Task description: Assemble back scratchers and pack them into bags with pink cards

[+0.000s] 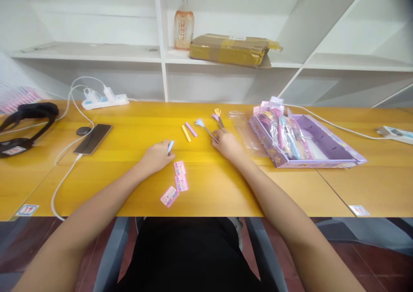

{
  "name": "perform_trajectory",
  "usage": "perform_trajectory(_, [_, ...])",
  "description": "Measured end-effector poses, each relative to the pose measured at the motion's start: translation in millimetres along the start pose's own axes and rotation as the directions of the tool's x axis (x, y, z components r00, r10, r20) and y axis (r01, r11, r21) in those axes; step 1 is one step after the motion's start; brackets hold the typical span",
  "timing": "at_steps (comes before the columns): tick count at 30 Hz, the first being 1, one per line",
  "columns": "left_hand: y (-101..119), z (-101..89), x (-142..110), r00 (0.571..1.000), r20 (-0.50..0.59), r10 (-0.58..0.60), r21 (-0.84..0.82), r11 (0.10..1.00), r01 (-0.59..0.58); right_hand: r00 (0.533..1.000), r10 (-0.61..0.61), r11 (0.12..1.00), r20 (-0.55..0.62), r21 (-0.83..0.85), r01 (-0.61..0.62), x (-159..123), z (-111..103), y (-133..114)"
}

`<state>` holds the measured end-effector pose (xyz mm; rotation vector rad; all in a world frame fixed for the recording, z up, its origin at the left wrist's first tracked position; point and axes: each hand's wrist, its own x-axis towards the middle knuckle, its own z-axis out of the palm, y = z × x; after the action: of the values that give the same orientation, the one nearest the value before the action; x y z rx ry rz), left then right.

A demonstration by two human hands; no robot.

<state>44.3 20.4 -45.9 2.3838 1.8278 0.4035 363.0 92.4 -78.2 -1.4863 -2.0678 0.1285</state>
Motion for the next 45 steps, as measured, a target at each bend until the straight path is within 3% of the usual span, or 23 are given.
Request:
perform_trajectory(3, [3.7, -4.2, -1.0, 0.997, -0.061, 0.047, -0.074, 0.996, -0.052, 0.987, 0.033, 0.973, -0.157, 0.231, 0.004, -2.4, -9.4, -9.1])
perform_trajectory(5, [5.7, -5.6, -1.8, 0.985, -0.116, 0.130, -0.124, 0.982, -0.144, 0.974, 0.103, 0.862, -0.200, 0.506, 0.013, -6.5, -18.4, -18.2])
perform_trajectory(8, [8.8, -6.7, -3.4, 0.953, -0.162, 0.257, -0.146, 0.949, -0.280, 0.983, 0.143, 0.612, -0.119, 0.791, 0.007, -15.1, -29.9, -32.5])
perform_trajectory(10, [10.8, -7.2, -4.7, 0.939, -0.166, 0.301, -0.152, 0.933, -0.325, 0.990, 0.121, 0.527, -0.067, 0.850, -0.007, -20.4, -33.7, -39.6])
perform_trajectory(17, [15.3, -9.7, -9.1, 0.913, -0.111, 0.392, -0.154, 0.901, -0.405, 0.993, 0.092, 0.396, 0.069, 0.913, -0.100, -26.8, -31.6, -48.7])
perform_trajectory(23, [19.6, -13.2, -12.2, 0.914, -0.061, 0.402, -0.224, 0.886, -0.405, 0.990, 0.036, 0.335, 0.137, 0.932, -0.141, -29.6, -32.8, -52.0])
perform_trajectory(36, [19.2, -11.1, -15.2, 0.907, -0.079, 0.415, -0.256, 0.870, -0.421, 0.979, -0.007, 0.329, 0.206, 0.924, -0.192, -30.5, -31.6, -51.7])
perform_trajectory(45, [23.4, -5.6, -18.5, 0.903, -0.145, 0.404, -0.322, 0.844, -0.429, 0.964, -0.041, 0.247, 0.263, 0.938, -0.245, -33.3, -24.6, -58.2])
